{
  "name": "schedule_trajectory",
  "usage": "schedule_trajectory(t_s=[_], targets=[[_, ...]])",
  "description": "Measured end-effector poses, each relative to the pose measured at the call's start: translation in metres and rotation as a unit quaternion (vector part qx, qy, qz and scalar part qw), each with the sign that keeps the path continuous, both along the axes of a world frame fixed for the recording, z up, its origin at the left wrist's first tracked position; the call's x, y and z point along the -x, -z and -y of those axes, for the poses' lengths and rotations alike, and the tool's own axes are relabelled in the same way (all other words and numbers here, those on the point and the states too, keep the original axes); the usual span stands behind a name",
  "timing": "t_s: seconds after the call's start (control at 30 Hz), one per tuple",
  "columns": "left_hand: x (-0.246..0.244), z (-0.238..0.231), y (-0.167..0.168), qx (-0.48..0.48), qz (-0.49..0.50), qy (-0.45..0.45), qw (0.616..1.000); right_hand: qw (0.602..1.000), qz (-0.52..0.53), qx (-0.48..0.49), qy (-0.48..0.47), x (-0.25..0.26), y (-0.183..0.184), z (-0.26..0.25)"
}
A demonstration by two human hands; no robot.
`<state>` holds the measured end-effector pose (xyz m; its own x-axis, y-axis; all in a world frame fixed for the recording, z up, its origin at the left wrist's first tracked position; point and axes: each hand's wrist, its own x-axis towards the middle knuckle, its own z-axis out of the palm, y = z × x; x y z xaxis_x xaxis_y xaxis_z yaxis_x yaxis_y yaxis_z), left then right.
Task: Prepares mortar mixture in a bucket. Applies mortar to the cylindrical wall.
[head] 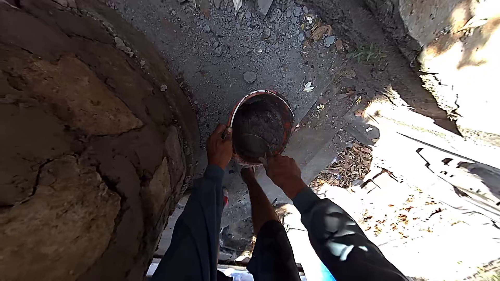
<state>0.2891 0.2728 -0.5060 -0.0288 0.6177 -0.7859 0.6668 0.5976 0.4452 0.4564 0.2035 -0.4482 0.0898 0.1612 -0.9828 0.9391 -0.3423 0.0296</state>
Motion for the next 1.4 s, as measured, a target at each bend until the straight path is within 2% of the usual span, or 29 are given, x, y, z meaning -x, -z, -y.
schedule_trajectory(t_s=[0.13, 0.2, 0.33, 0.4, 0.47, 0.5, 0.53, 0.63, 0.73, 0.77, 0.83, 0.9, 0.93, 1.0, 1.07, 1.1, 1.13, 1.17, 1.27, 1.33, 1.4], targets=[[-0.005, 0.001, -0.003, -0.001, -0.004, -0.013, 1.0, 0.992, 0.094, -0.086, 0.008, -0.024, -0.034, 0.014], [-0.003, 0.004, -0.004, 0.01, -0.007, -0.01, 1.0, 0.992, 0.112, -0.061, 0.016, -0.032, -0.03, 0.026], [-0.008, 0.011, -0.007, 0.024, -0.015, 0.0, 1.0, 0.993, 0.008, 0.034, 0.114, 0.002, 0.013, 0.023], [-0.009, 0.017, -0.012, 0.019, -0.019, 0.012, 1.0, 0.978, -0.041, 0.032, 0.203, 0.019, 0.026, 0.011], [-0.005, 0.019, -0.012, 0.018, -0.013, 0.012, 1.0, 0.946, -0.076, 0.032, 0.313, 0.023, 0.026, 0.007], [-0.004, 0.02, -0.011, 0.018, -0.004, 0.007, 1.0, 0.915, -0.095, 0.048, 0.39, 0.018, 0.025, 0.008], [-0.005, 0.018, -0.01, 0.022, 0.008, 0.001, 1.0, 0.866, -0.121, 0.065, 0.481, 0.012, 0.023, 0.01], [-0.007, 0.009, -0.01, 0.025, 0.025, -0.005, 0.999, 0.668, -0.232, 0.129, 0.695, -0.003, 0.022, 0.023], [-0.008, 0.005, -0.01, 0.021, 0.024, 0.002, 0.999, 0.452, -0.36, 0.16, 0.8, -0.002, 0.025, 0.048], [-0.006, 0.006, -0.009, 0.021, 0.025, -0.001, 0.999, 0.399, -0.387, 0.162, 0.815, 0.0, 0.026, 0.052], [-0.002, 0.009, -0.006, 0.023, 0.026, -0.007, 0.999, 0.34, -0.404, 0.153, 0.835, 0.002, 0.026, 0.053], [0.0, 0.01, -0.004, 0.022, 0.025, -0.013, 0.999, 0.327, -0.403, 0.155, 0.841, -0.003, 0.023, 0.052], [0.001, 0.01, -0.004, 0.023, 0.025, -0.013, 0.999, 0.325, -0.403, 0.158, 0.841, -0.008, 0.017, 0.054], [0.001, 0.006, -0.003, 0.019, 0.027, -0.017, 0.999, 0.359, -0.406, 0.145, 0.828, -0.019, -0.002, 0.054], [0.001, 0.003, -0.004, 0.02, 0.025, -0.017, 0.999, 0.435, -0.385, 0.084, 0.81, -0.025, -0.02, 0.049], [0.002, 0.002, -0.004, 0.019, 0.023, -0.015, 0.999, 0.492, -0.347, 0.04, 0.797, -0.027, -0.021, 0.042], [0.002, 0.003, -0.004, 0.021, 0.023, -0.012, 0.999, 0.553, -0.292, 0.005, 0.781, -0.028, -0.016, 0.032], [0.001, 0.005, -0.005, 0.022, 0.024, -0.012, 0.999, 0.597, -0.238, -0.012, 0.766, -0.026, -0.005, 0.022], [-0.002, 0.001, -0.004, 0.015, 0.024, -0.013, 0.999, 0.654, -0.156, 0.0, 0.74, -0.01, 0.034, 0.002], [-0.003, 0.001, -0.003, 0.013, 0.015, -0.017, 1.0, 0.698, -0.132, 0.021, 0.704, 0.003, 0.043, -0.002], [-0.001, 0.002, -0.001, 0.013, 0.009, -0.018, 1.0, 0.768, -0.105, 0.031, 0.631, 0.01, 0.046, -0.003]])
